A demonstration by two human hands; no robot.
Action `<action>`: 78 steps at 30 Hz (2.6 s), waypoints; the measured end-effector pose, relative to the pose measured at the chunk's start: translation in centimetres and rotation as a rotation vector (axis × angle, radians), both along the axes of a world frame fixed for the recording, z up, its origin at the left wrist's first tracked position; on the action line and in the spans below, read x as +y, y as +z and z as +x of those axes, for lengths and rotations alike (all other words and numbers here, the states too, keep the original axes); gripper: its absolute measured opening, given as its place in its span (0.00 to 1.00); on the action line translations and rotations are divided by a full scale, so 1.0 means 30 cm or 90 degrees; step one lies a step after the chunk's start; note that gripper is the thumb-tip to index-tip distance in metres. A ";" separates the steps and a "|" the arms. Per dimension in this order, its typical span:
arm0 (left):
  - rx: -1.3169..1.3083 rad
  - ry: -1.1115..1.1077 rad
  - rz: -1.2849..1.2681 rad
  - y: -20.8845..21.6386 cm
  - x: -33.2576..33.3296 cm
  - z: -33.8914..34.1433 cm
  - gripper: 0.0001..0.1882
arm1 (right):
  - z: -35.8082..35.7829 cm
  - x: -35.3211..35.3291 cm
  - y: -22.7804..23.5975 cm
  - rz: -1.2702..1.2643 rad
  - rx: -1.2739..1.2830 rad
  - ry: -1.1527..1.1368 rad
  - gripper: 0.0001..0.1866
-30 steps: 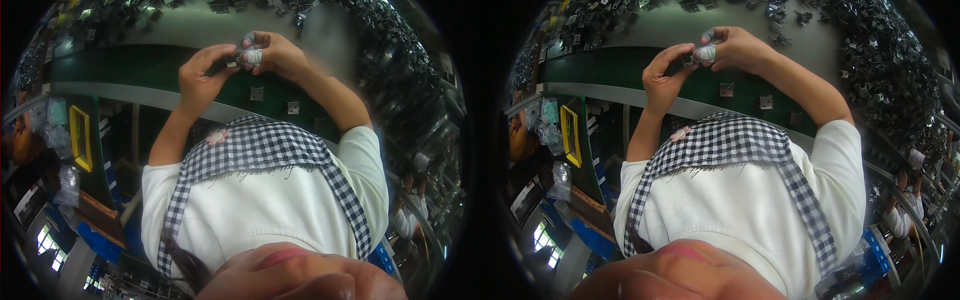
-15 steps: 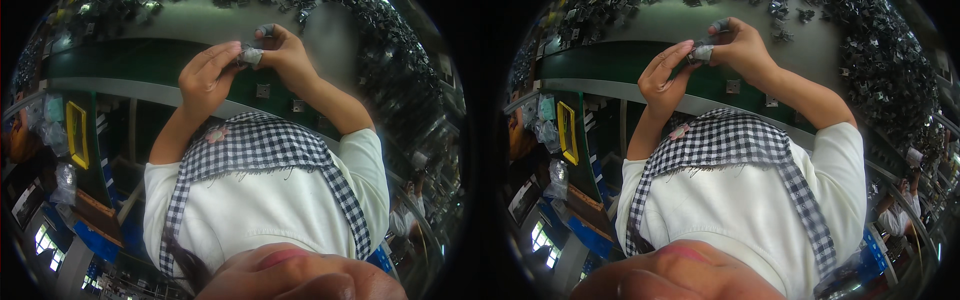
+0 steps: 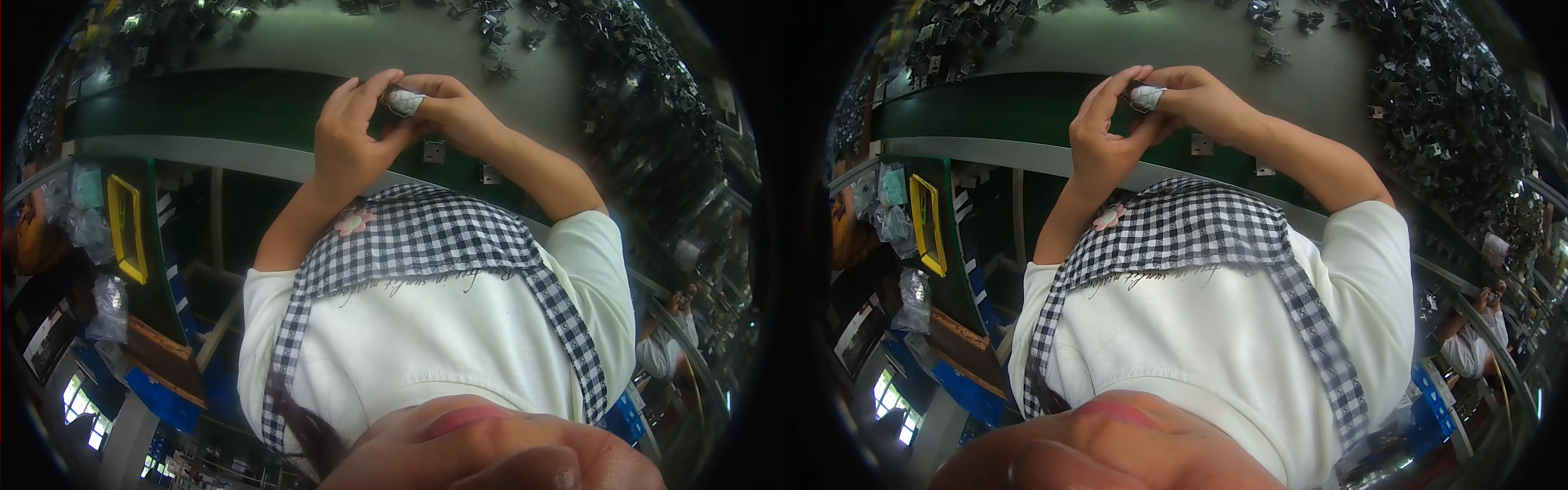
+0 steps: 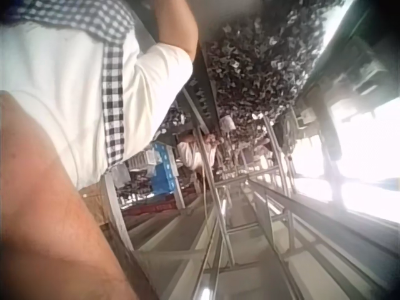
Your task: Manually assembling or inspecting small metal components at a factory workbench.
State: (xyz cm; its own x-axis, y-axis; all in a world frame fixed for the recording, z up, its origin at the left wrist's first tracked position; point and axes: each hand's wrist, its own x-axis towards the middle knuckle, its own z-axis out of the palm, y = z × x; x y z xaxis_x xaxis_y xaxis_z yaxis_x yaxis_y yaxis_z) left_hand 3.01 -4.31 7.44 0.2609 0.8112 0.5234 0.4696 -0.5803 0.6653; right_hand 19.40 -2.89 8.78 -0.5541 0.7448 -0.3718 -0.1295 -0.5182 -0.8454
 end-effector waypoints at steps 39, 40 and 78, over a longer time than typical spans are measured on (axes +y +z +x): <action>-0.164 -0.050 -0.237 -0.002 0.014 -0.025 0.13 | 0.048 0.028 -0.035 0.261 -0.045 -0.049 0.14; -0.041 -0.084 -0.085 -0.006 0.021 -0.029 0.14 | 0.046 0.022 -0.015 -0.128 0.085 -0.040 0.14; -0.151 -0.034 -0.111 -0.030 0.036 -0.068 0.16 | 0.043 0.061 -0.047 -0.007 0.014 -0.092 0.17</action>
State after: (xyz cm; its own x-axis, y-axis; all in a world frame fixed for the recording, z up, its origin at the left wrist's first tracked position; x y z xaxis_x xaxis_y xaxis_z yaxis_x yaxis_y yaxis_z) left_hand 0.96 -3.22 6.55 0.1932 0.8827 0.4284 0.2610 -0.4672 0.8448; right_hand 20.70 -1.06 7.38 -0.4503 0.8128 -0.3695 -0.2220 -0.5028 -0.8354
